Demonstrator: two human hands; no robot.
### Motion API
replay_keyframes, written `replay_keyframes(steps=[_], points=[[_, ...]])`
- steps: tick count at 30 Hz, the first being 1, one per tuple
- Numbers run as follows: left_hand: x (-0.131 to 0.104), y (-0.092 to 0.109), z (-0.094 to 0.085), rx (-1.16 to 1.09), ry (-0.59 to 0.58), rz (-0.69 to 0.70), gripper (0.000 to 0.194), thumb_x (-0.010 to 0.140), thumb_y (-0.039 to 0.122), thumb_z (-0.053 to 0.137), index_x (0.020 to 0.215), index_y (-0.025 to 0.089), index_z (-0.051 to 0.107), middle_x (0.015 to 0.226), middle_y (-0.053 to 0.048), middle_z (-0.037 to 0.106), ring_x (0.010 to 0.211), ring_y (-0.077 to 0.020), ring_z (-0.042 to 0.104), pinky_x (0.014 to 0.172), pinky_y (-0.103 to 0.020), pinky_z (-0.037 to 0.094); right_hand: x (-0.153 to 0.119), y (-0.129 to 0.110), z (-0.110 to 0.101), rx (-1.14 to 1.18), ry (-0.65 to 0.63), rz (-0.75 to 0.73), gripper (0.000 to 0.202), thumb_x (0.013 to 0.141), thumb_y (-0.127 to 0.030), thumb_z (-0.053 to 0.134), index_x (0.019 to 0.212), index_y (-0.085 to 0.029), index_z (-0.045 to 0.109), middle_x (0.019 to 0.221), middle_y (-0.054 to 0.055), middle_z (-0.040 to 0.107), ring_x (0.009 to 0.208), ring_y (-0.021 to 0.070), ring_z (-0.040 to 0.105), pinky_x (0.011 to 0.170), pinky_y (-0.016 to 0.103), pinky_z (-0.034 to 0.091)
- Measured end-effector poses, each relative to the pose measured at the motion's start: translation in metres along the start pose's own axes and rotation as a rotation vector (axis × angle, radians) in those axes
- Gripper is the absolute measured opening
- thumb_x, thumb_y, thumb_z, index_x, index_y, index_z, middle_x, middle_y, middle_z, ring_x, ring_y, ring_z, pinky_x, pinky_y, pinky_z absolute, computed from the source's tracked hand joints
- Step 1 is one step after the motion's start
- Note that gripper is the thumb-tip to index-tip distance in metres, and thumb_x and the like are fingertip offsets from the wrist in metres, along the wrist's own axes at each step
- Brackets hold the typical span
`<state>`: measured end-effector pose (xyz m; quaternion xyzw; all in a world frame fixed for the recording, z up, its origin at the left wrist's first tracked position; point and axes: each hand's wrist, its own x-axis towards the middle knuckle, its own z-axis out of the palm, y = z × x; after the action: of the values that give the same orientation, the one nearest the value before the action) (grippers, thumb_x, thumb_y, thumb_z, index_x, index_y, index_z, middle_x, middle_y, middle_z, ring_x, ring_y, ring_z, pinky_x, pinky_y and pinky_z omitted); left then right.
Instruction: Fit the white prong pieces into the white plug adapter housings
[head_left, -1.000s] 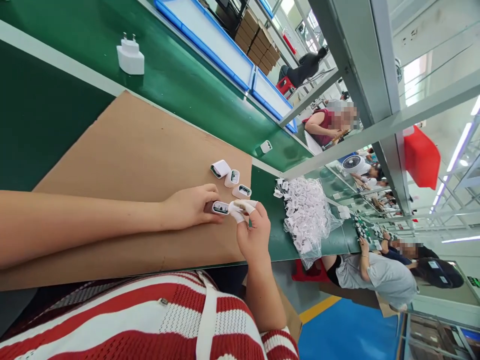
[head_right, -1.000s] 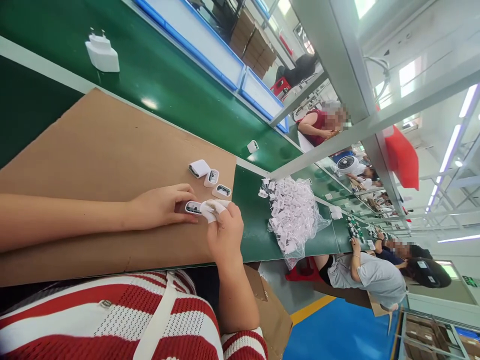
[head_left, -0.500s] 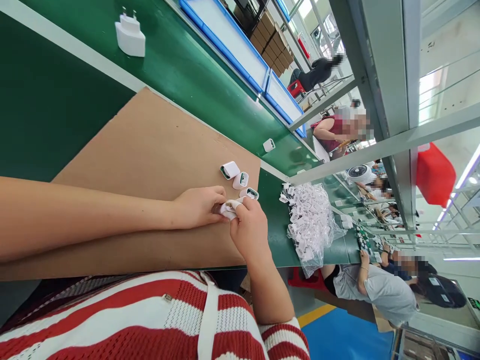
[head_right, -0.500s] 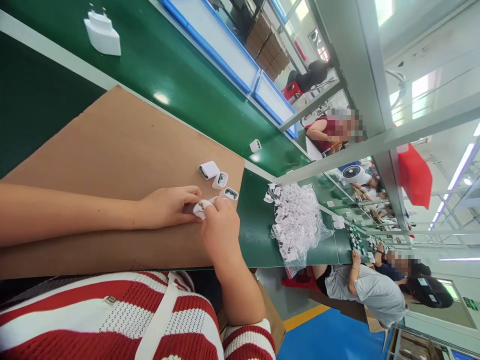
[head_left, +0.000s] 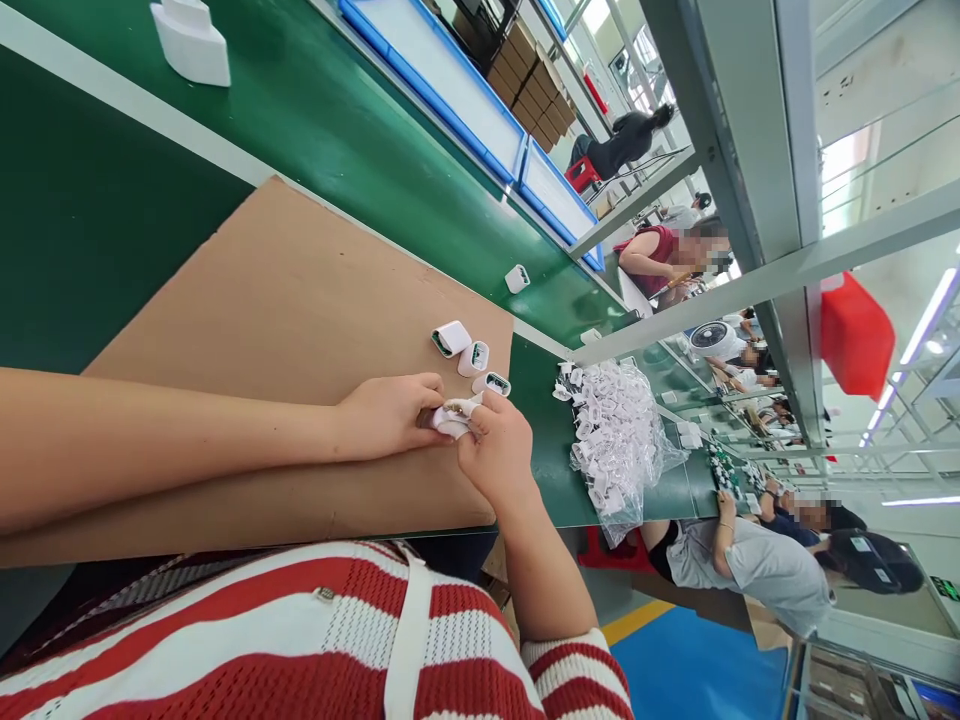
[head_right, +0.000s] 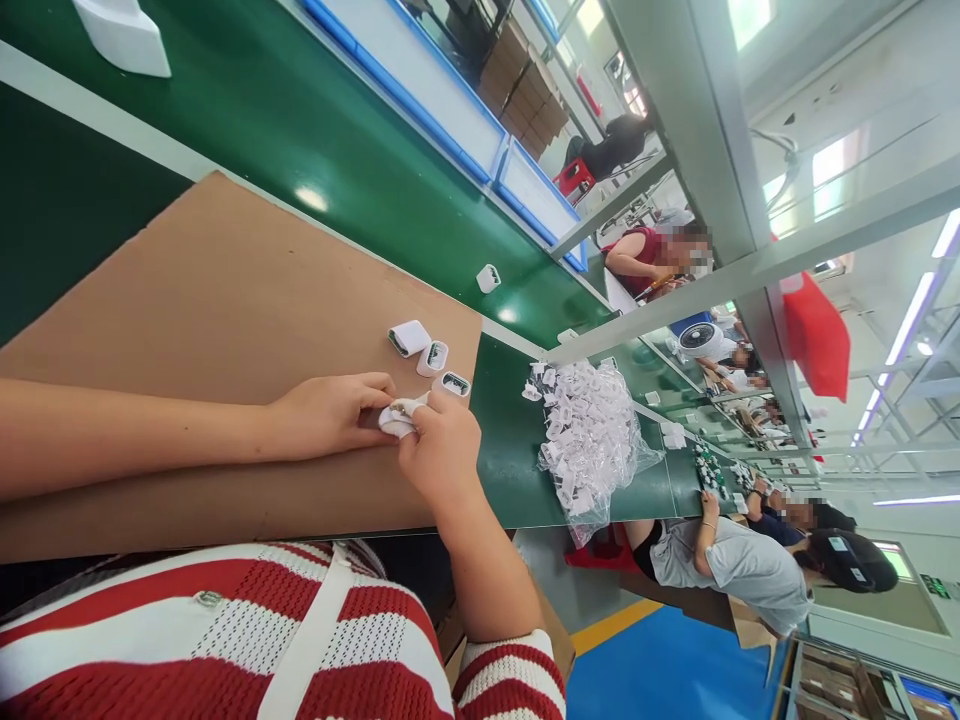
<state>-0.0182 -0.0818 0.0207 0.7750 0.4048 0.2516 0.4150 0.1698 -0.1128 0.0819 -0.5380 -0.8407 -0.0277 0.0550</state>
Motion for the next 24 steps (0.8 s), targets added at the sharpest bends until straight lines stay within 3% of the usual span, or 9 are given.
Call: replay_keyframes(steps=[4, 7, 10, 13, 16, 20, 22, 24], points=[[-0.001, 0.002, 0.001, 0.007, 0.014, -0.014, 0.047, 0.087, 0.064, 0.058, 0.081, 0.021, 0.073, 0.096, -0.004, 0.062, 0.070, -0.0159, 0.057, 0.062, -0.030, 0.036, -0.003, -0.003, 0.002, -0.093, 0.033, -0.016, 0.014, 0.076, -0.011, 0.069, 0.070, -0.022, 0.063, 0.077, 0.000, 0.056, 0.071, 0.0164, 0.051, 0.065, 0.030, 0.035], [0.001, 0.003, -0.003, 0.000, 0.015, -0.042, 0.044, 0.085, 0.063, 0.063, 0.077, 0.020, 0.072, 0.091, -0.004, 0.060, 0.069, -0.0165, 0.057, 0.061, -0.030, 0.036, -0.002, 0.000, -0.003, -0.110, 0.010, -0.081, 0.014, 0.079, -0.011, 0.068, 0.073, -0.023, 0.066, 0.080, 0.000, 0.059, 0.081, 0.0176, 0.058, 0.089, 0.033, 0.045], [0.005, 0.002, -0.011, -0.043, -0.060, -0.037, 0.041, 0.078, 0.061, 0.071, 0.073, 0.020, 0.070, 0.086, -0.003, 0.059, 0.070, -0.0177, 0.058, 0.061, -0.029, 0.038, 0.004, 0.006, -0.007, -0.097, -0.033, -0.134, 0.015, 0.085, -0.013, 0.068, 0.074, -0.024, 0.068, 0.082, -0.001, 0.060, 0.086, 0.0173, 0.061, 0.110, 0.037, 0.040], [0.005, 0.001, -0.014, -0.045, -0.072, 0.003, 0.044, 0.079, 0.063, 0.067, 0.074, 0.020, 0.070, 0.084, -0.004, 0.059, 0.069, -0.0181, 0.058, 0.063, -0.029, 0.042, 0.006, 0.008, 0.001, -0.042, -0.013, -0.104, 0.014, 0.085, -0.016, 0.068, 0.074, -0.024, 0.070, 0.081, 0.000, 0.061, 0.085, 0.0174, 0.062, 0.110, 0.036, 0.043], [0.003, -0.001, -0.010, 0.023, -0.001, 0.025, 0.045, 0.086, 0.062, 0.058, 0.081, 0.019, 0.072, 0.085, -0.005, 0.060, 0.068, -0.0190, 0.058, 0.064, -0.030, 0.045, -0.001, 0.006, 0.024, 0.074, 0.118, -0.010, 0.013, 0.087, -0.019, 0.069, 0.095, -0.024, 0.078, 0.083, 0.002, 0.066, 0.086, 0.0197, 0.063, 0.099, 0.034, 0.051], [0.000, -0.003, -0.004, 0.068, 0.040, 0.059, 0.044, 0.087, 0.056, 0.055, 0.106, 0.021, 0.074, 0.096, -0.008, 0.068, 0.081, -0.0241, 0.066, 0.071, -0.032, 0.051, -0.016, 0.009, 0.052, 0.341, 0.346, 0.085, 0.055, 0.090, -0.033, 0.074, 0.144, -0.027, 0.064, 0.102, 0.003, 0.078, 0.107, 0.0239, 0.069, 0.112, 0.040, 0.051], [-0.003, 0.000, -0.007, 0.096, 0.026, 0.080, 0.043, 0.088, 0.055, 0.056, 0.105, 0.021, 0.074, 0.097, -0.008, 0.069, 0.082, -0.0243, 0.067, 0.070, -0.032, 0.052, -0.021, 0.022, 0.054, 0.459, 0.446, 0.134, 0.066, 0.091, -0.042, 0.074, 0.153, -0.026, 0.056, 0.120, 0.006, 0.078, 0.121, 0.0256, 0.068, 0.115, 0.043, 0.050], [-0.007, 0.007, -0.016, 0.131, 0.051, 0.132, 0.041, 0.091, 0.054, 0.054, 0.103, 0.021, 0.075, 0.097, -0.008, 0.070, 0.077, -0.0217, 0.066, 0.066, -0.031, 0.049, -0.021, 0.047, 0.049, 0.522, 0.552, 0.233, 0.059, 0.098, -0.045, 0.064, 0.152, -0.023, 0.057, 0.133, 0.010, 0.074, 0.125, 0.0255, 0.066, 0.111, 0.043, 0.053]])
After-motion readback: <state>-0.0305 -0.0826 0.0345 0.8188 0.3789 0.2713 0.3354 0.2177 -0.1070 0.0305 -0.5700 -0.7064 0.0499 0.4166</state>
